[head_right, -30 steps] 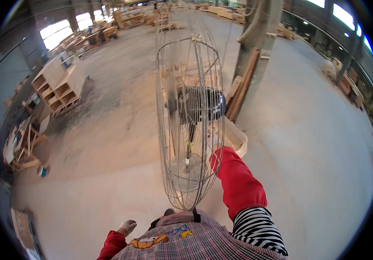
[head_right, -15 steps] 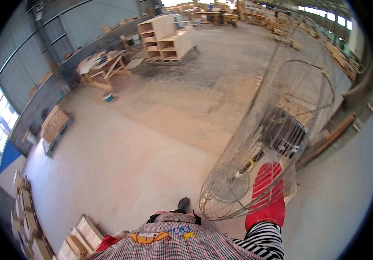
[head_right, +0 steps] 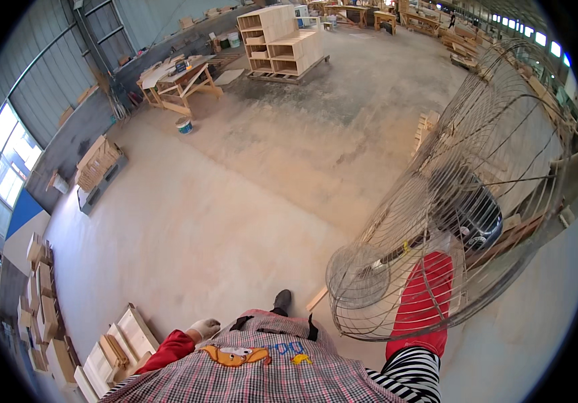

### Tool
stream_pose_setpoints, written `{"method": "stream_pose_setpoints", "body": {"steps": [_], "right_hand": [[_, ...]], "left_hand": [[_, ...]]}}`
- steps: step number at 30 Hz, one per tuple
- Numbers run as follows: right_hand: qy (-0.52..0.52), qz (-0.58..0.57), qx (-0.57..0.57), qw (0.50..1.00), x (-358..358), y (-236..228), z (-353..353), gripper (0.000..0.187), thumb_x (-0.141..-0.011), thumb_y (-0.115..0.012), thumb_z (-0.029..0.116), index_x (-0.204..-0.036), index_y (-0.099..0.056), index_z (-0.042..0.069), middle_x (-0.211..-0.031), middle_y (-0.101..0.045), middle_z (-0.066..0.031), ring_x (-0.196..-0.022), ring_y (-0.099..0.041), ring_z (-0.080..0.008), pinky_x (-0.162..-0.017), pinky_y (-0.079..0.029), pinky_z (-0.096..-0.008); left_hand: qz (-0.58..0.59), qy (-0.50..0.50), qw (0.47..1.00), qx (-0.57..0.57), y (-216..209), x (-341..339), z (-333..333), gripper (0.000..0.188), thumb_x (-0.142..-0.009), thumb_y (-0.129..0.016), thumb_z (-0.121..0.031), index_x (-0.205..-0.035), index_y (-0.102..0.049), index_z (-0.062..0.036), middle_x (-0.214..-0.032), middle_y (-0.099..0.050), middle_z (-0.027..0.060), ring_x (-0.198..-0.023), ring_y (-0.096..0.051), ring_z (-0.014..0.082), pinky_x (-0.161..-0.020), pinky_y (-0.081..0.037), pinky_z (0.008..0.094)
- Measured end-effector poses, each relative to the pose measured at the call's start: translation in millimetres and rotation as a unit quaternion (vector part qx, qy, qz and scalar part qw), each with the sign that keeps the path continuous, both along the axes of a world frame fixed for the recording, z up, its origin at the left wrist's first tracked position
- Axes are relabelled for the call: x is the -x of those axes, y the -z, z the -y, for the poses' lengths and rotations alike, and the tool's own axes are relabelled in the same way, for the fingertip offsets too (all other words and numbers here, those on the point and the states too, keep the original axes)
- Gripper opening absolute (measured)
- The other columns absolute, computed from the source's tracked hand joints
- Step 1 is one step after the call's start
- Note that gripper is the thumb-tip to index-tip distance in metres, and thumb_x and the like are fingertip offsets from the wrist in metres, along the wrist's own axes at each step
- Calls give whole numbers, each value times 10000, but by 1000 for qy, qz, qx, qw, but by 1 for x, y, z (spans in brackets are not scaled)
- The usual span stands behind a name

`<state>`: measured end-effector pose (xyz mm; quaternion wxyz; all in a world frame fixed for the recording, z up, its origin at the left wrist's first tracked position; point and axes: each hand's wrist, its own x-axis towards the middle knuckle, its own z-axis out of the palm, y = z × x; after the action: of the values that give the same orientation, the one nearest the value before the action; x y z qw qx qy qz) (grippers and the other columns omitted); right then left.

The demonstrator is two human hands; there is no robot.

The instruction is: The person applies glue to wooden joints using a brush, then assembles the pieces by hand and with a mallet. They sit on the floor to join the components and later return to the workbench to apply more glue.

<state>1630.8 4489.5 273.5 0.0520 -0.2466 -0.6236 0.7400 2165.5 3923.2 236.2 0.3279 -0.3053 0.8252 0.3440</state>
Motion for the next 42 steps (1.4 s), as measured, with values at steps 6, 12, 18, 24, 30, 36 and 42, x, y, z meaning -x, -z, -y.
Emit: {"method": "stream_pose_setpoints", "body": {"steps": [6, 12, 18, 24, 30, 36, 42], "right_hand": [[-1, -4, -6, 1000, -4, -2, -6, 293, -872, -611, 210, -1122, -556, 66, -815, -570, -41, -661, -552, -156, -583, -490, -327], [5, -5, -5, 1000, -6, -3, -10, 288, -875, -607, 215, -1117, -558, 66, -809, -569, -40, -655, -551, -156, -578, -487, -327], [19, -1, -14, 1000, -7, 5, 7, 283, -877, -604, 219, -1112, -559, 67, -802, -569, -40, -649, -550, -156, -572, -484, -327], [8, 15, -26, 1000, -3, 6, 17, 279, -879, -601, 224, -1107, -561, 68, -795, -568, -39, -643, -549, -156, -566, -481, -327], [-33, 30, -16, 999, -9, 8, -2, 274, -882, -598, 228, -1102, -563, 68, -788, -568, -38, -638, -548, -156, -560, -477, -326], [-28, 23, -25, 999, -4, 5, -11, 270, -884, -594, 233, -1097, -565, 69, -781, -567, -38, -632, -547, -155, -554, -474, -326], [-17, 11, -28, 999, 5, 5, -2, 266, -886, -591, 237, -1092, -566, 70, -774, -567, -37, -626, -546, -155, -549, -471, -326]], "left_hand": [[7, 11, 1000, 10, 16, -19, 6, 428, -820, -529, -362, -1091, -643, -50, -1059, -659, 171, -1036, -609, 324, -896, -467, 357], [103, 18, 994, -1, 24, -29, 20, 417, -824, -535, -361, -1086, -646, -56, -1046, -664, 164, -1026, -615, 314, -882, -472, 355], [70, -4, 997, -12, 43, -36, 27, 420, -832, -549, -374, -1093, -642, -58, -1041, -666, 162, -1003, -625, 305, -872, -475, 346], [3, -10, 999, -43, 62, -30, 23, 432, -832, -562, -388, -1098, -639, -55, -1030, -667, 166, -992, -631, 293, -859, -480, 341], [9, -18, 999, -33, 68, -44, 20, 428, -827, -569, -402, -1067, -656, -58, -994, -676, 160, -962, -640, 302, -830, -487, 347], [73, -6, 997, 11, 39, -48, 9, 442, -810, -568, -438, -1025, -677, -68, -978, -678, 171, -952, -643, 309, -822, -485, 349], [64, -49, 997, -6, 51, -46, 15, 449, -811, -562, -430, -1050, -668, -66, -995, -674, 172, -966, -641, 293, -839, -479, 338]]}}
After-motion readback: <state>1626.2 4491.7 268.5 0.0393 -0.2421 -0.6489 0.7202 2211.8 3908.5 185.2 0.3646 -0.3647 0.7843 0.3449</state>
